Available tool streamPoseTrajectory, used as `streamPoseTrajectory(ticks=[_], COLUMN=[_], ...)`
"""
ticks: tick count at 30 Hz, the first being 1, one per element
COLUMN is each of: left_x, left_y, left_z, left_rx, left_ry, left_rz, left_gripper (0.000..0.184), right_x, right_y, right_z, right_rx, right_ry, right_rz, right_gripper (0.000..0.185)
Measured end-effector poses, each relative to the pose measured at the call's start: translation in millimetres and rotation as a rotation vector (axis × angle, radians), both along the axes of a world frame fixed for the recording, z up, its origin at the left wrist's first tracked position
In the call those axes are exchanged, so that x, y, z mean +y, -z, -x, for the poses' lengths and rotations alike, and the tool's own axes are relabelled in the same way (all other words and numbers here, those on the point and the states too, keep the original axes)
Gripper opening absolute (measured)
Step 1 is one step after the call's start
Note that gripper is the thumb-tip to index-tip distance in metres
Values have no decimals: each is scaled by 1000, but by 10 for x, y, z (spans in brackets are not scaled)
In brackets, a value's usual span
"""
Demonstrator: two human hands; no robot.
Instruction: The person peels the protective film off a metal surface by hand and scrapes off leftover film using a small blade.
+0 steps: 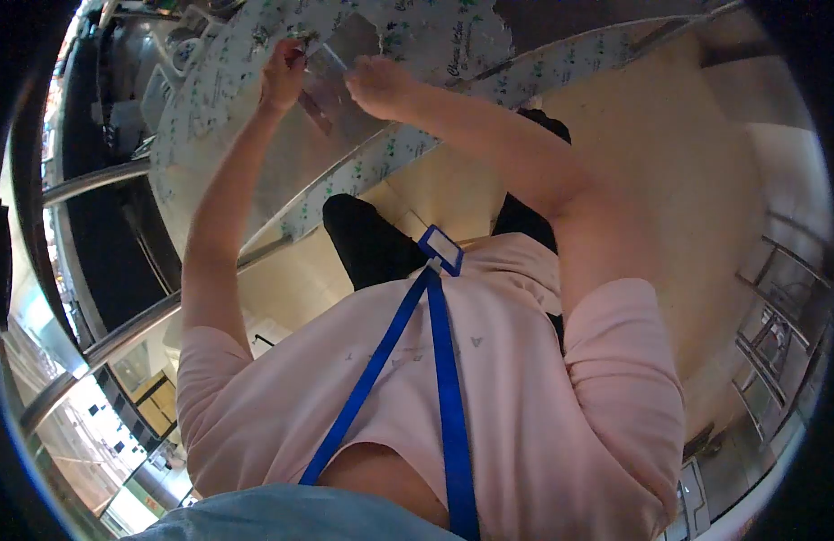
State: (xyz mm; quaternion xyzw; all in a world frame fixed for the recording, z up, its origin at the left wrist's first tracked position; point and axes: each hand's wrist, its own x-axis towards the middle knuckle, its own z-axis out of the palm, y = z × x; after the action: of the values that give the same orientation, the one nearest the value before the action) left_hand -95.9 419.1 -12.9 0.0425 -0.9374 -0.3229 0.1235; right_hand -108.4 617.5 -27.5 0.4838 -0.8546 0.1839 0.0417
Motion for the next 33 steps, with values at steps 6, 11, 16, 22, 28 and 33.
streamPoseTrajectory(ticks=[6, 11, 16, 22, 28, 33], left_x=[-21, -607, -734, -540, 126, 241], left_y=[19, 316, 262, 242, -156, -114], left_z=[51, 746, 718, 162, -692, -1078], left_rx=[94, -53, 11, 68, -59, -5], left_ry=[-53, -355, -185, -94, -162, 56], left_rz=[299, 501, 133, 7, 212, 383], left_gripper=[19, 22, 22, 24, 18, 17], right_x=[-507, -422, -285, 8, 242, 6], right_y=[170, -178, 42, 202, -7, 152], right_z=[-60, -578, -999, -1214, -1182, -1184], right_rx=[132, 55, 201, 195, -132, -1411], right_ry=[111, -25, -22, -81, 144, 650], right_rz=[411, 119, 206, 135, 400, 652], right_gripper=[13, 25, 41, 43, 26, 22])
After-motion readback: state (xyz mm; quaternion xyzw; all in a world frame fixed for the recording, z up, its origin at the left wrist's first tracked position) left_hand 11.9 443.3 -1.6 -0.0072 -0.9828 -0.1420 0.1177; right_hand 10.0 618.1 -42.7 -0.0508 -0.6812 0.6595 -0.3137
